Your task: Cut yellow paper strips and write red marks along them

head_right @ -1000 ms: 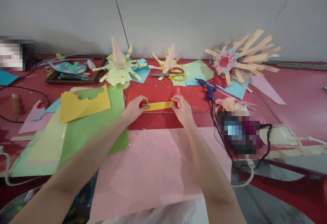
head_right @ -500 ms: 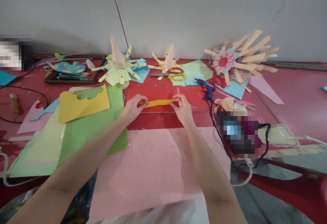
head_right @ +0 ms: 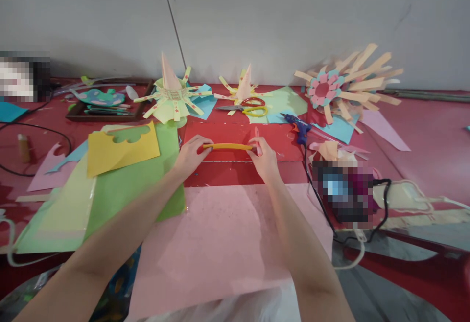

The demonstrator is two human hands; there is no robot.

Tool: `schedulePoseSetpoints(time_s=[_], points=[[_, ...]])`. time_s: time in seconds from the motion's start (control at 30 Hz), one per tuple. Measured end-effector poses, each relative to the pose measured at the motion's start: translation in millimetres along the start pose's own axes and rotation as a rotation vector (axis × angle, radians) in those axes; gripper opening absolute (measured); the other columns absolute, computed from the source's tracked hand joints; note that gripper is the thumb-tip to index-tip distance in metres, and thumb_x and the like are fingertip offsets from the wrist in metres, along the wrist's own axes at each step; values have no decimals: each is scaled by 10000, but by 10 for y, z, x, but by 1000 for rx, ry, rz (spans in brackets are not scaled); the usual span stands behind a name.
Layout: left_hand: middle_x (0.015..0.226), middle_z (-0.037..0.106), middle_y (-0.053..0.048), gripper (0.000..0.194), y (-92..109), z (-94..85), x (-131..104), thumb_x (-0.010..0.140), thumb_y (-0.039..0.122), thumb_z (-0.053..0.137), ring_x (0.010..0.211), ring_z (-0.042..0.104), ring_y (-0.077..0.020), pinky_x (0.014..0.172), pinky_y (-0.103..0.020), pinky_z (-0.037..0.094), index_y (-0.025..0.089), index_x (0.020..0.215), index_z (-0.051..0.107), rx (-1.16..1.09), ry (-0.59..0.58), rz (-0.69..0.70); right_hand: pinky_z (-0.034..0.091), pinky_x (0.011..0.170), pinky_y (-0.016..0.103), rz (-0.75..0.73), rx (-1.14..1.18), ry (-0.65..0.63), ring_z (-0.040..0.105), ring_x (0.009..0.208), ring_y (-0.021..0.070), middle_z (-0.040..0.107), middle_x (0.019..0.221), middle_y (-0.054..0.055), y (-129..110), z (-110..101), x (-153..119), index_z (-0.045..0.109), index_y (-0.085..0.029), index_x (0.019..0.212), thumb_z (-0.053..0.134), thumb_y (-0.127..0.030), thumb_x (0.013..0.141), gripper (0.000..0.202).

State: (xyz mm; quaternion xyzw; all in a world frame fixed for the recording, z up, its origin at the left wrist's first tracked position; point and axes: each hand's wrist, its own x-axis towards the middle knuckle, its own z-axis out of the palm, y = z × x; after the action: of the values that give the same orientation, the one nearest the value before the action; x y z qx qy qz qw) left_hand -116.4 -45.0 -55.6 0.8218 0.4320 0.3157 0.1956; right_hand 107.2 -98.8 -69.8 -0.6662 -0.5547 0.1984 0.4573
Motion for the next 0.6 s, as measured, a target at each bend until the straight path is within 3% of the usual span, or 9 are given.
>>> schedulePoseSetpoints(time_s=[0.33, 0.6], points=[[941, 625, -8, 133, -13, -7, -4, 858, 187, 514, 876, 598, -137, 831, -281, 454, 229, 940, 610, 103, 0, 8, 487, 779, 348, -115, -129, -55, 636, 839, 193, 666, 848, 27, -84, 39, -44, 556, -249, 915, 544, -282, 760, 159], [1023, 667, -24, 239, -21, 35, 1, 874, 253, 502, 966, 594, -164, 896, -320, 425, 238, 1092, 600, 205, -117, 115, 480, 787, 335, -408, -226, -97, 581, 799, 175, 671, 832, 20, -168, 84, -96, 602, -265, 874, 476, -243, 837, 133]])
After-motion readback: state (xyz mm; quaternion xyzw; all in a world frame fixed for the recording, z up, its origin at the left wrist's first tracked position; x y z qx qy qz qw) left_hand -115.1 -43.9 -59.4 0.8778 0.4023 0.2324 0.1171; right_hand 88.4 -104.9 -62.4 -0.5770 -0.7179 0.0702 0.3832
